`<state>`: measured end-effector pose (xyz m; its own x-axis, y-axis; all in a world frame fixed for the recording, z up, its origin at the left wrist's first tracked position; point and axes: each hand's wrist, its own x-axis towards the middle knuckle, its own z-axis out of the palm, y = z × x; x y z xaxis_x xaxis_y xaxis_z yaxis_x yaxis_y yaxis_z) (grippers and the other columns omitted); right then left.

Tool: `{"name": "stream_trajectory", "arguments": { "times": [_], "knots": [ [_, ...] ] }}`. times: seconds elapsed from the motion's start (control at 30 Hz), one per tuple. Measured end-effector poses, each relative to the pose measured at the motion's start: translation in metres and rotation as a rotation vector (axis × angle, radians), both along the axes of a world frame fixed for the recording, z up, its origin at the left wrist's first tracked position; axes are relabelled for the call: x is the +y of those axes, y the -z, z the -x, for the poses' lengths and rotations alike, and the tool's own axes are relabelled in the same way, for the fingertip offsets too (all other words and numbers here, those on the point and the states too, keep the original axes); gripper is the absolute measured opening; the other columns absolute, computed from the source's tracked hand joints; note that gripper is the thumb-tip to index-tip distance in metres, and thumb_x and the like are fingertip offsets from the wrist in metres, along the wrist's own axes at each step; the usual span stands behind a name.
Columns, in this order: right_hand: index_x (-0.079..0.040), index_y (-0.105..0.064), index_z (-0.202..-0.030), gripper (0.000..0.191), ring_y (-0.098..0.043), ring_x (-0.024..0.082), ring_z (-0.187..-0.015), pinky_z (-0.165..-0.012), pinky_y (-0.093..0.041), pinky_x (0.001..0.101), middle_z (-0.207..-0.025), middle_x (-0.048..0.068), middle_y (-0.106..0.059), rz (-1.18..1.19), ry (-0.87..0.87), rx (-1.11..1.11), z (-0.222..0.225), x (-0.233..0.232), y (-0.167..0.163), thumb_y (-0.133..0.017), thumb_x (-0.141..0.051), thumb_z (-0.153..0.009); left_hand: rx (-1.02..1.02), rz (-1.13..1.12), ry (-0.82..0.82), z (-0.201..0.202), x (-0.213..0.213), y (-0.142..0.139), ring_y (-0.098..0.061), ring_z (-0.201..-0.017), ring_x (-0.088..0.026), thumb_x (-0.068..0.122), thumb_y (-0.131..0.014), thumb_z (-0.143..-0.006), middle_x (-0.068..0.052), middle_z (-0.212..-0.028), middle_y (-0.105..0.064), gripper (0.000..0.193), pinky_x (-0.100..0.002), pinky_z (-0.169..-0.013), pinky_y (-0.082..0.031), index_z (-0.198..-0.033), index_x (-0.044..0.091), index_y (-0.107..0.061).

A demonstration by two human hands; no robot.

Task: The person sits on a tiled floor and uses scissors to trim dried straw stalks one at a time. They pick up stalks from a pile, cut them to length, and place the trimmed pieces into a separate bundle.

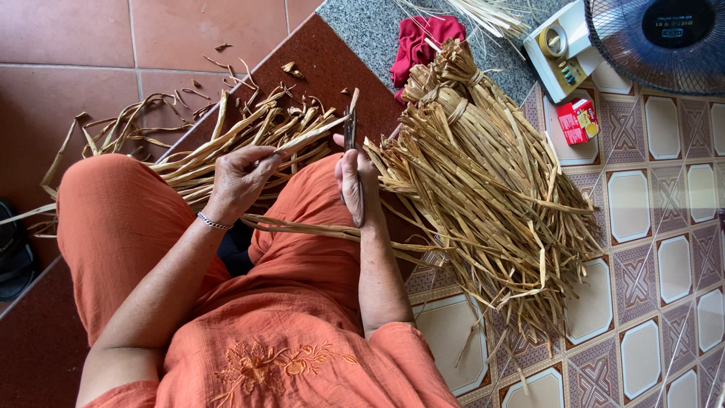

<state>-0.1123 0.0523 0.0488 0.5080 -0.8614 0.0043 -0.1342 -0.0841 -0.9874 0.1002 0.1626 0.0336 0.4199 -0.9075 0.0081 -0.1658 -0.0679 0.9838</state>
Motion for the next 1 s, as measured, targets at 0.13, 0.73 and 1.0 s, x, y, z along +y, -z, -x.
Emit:
{"name": "stream_trajectory", "arguments": {
  "times": [0.13, 0.73, 1.0],
  "knots": [
    [0.001, -0.055, -0.145, 0.074, -0.052, 0.003, -0.059, -0.055, -0.045, 0.0227, -0.070, -0.006, -0.051, 0.244, -0.049, 0.147, 0.003, -0.002, -0.006, -0.032, -0.060, -0.110, -0.037, 0.034, -0.007, 0.000, 0.000, 0.000, -0.069, -0.081, -0.009, 0.016, -0.074, -0.099, -0.005, -0.095, -0.077, 0.018, -0.024, -0.069, -0.056, -0.112, 0.004, -0.078],
    [-0.001, -0.072, -0.108, 0.065, -0.042, 0.001, -0.044, -0.039, -0.033, 0.0224, -0.056, -0.010, -0.046, 0.256, 0.068, 0.160, 0.007, -0.005, 0.013, -0.056, -0.063, -0.098, 0.668, 0.076, 0.005, -0.011, -0.001, 0.005, -0.046, -0.067, -0.005, 0.017, -0.061, -0.106, 0.003, -0.084, -0.056, 0.034, -0.021, -0.056, -0.038, -0.136, 0.001, -0.064],
    [-0.002, -0.071, -0.122, 0.053, -0.045, 0.004, -0.053, -0.049, -0.040, 0.0251, -0.061, -0.009, -0.048, 0.191, -0.209, 0.188, -0.044, 0.067, -0.013, -0.086, -0.038, -0.086, 1.157, 0.318, -0.046, -0.017, 0.001, -0.015, -0.052, -0.084, -0.013, 0.003, -0.049, -0.100, -0.004, -0.095, -0.054, 0.042, -0.027, -0.079, -0.046, -0.142, 0.000, -0.051]
  ]
}}
